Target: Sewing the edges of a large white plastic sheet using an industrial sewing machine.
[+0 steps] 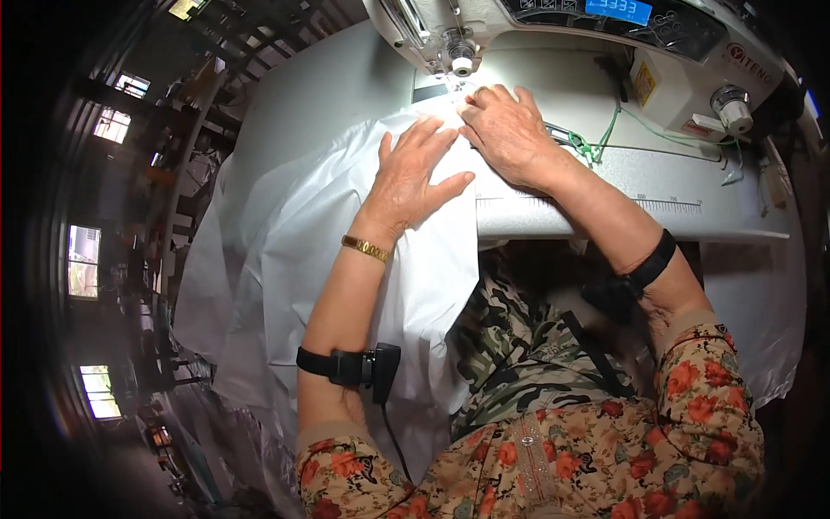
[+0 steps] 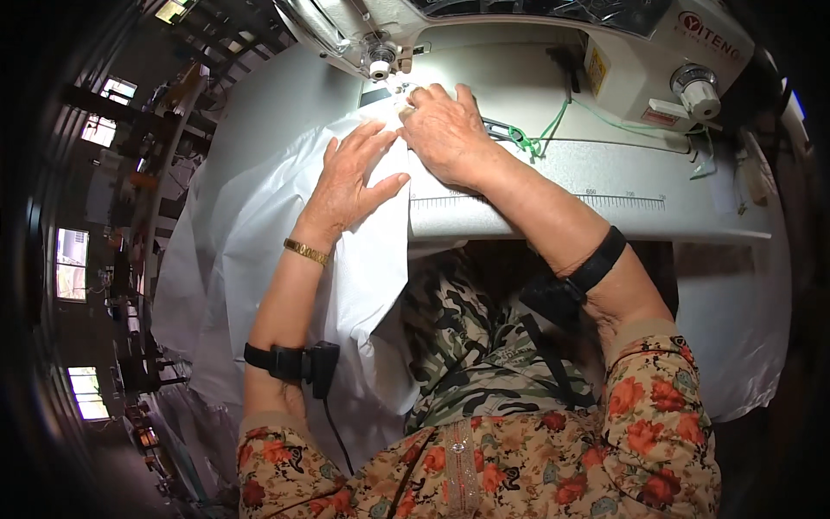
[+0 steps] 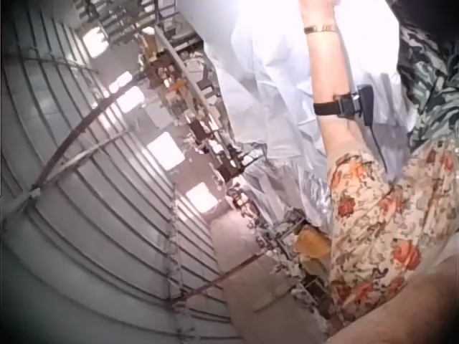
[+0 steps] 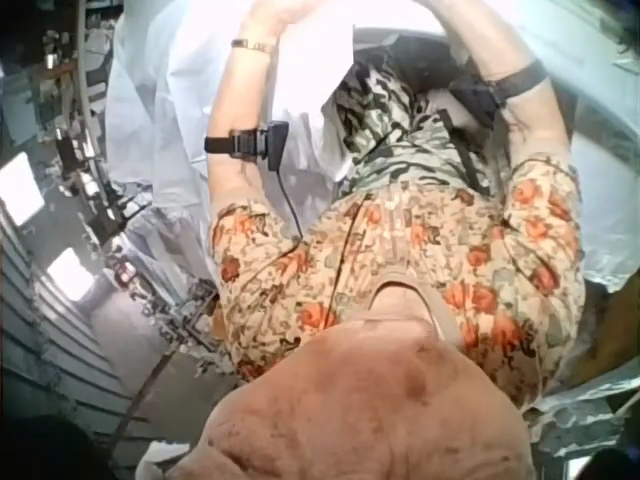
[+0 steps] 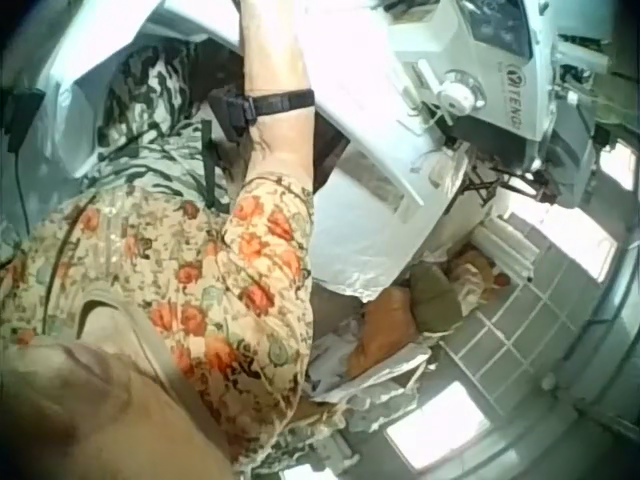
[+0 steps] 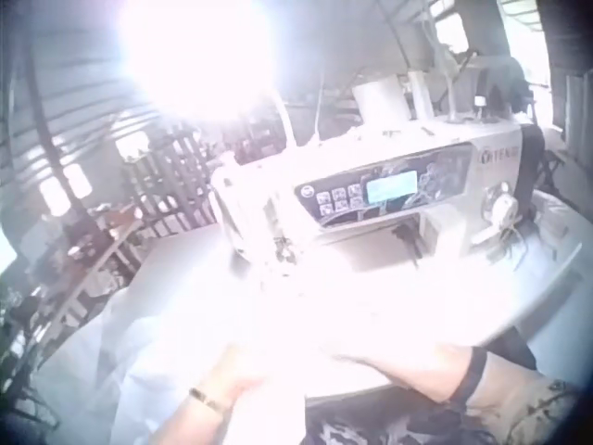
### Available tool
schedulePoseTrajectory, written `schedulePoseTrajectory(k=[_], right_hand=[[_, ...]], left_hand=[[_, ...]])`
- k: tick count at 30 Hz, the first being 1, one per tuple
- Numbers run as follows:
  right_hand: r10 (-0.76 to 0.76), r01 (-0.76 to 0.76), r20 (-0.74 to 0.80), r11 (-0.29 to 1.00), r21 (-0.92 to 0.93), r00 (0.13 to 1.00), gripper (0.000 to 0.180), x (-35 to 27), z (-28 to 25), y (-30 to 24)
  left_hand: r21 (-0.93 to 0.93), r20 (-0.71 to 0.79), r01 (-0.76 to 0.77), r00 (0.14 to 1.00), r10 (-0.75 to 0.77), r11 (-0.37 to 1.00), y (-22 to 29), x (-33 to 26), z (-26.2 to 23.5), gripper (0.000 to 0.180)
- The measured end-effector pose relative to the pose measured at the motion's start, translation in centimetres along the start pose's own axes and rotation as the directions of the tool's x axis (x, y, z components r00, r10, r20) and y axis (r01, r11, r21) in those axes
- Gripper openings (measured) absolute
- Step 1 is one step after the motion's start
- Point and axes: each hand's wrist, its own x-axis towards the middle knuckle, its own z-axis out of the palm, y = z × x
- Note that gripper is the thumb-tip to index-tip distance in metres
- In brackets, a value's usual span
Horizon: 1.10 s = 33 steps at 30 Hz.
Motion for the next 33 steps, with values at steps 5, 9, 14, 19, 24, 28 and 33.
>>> schedulePoseTrajectory(k=[5, 9, 14, 19, 24, 28, 33], right_hand=[[0.004, -0.004, -0.007, 1.000, 0.012, 1.000, 0.027, 0.4, 0.0, 0.4], [-0.024, 0.028, -0.051, 0.996, 0.079, 0.998, 0.027, 0.4, 0.4, 1.2], [-0.048, 0.050, -0.029, 0.995, 0.089, 0.998, 0.030, 0.4, 0.7, 1.7], [-0.036, 0.039, -0.037, 0.997, 0.061, 0.999, 0.029, 0.0, 0.9, 1.8], [-0.108, 0.117, -0.125, 0.991, 0.067, 0.986, 0.026, 0.4, 0.6, 1.2], [-0.157, 0.162, -0.096, 0.986, 0.047, 0.983, 0.027, -0.1, -0.1, 0.9], [-0.116, 0.116, -0.006, 0.984, 0.132, 0.993, 0.034, -1.8, -0.5, -0.5]], left_hand=[[0.025, -0.025, -0.033, 0.999, 0.033, 0.999, -0.6, 2.0, 0.1, 0.058], [-0.027, -0.039, -0.074, 0.997, 0.073, 0.997, -1.0, 2.7, -0.2, 0.051], [-0.163, -0.120, 0.034, 0.991, -0.054, 0.986, 1.4, -0.1, -1.0, 0.043], [0.005, -0.147, 0.102, 0.984, -0.100, 0.995, 13.9, -8.1, -0.9, 0.056], [0.102, -0.261, 0.289, 0.931, -0.254, 0.952, 15.2, -13.5, 2.6, 0.049], [0.095, -0.355, 0.229, 0.917, -0.181, 0.969, 14.5, -15.2, 2.0, 0.040], [0.099, -0.342, 0.218, 0.924, -0.173, 0.971, 13.3, -15.7, 0.5, 0.035]])
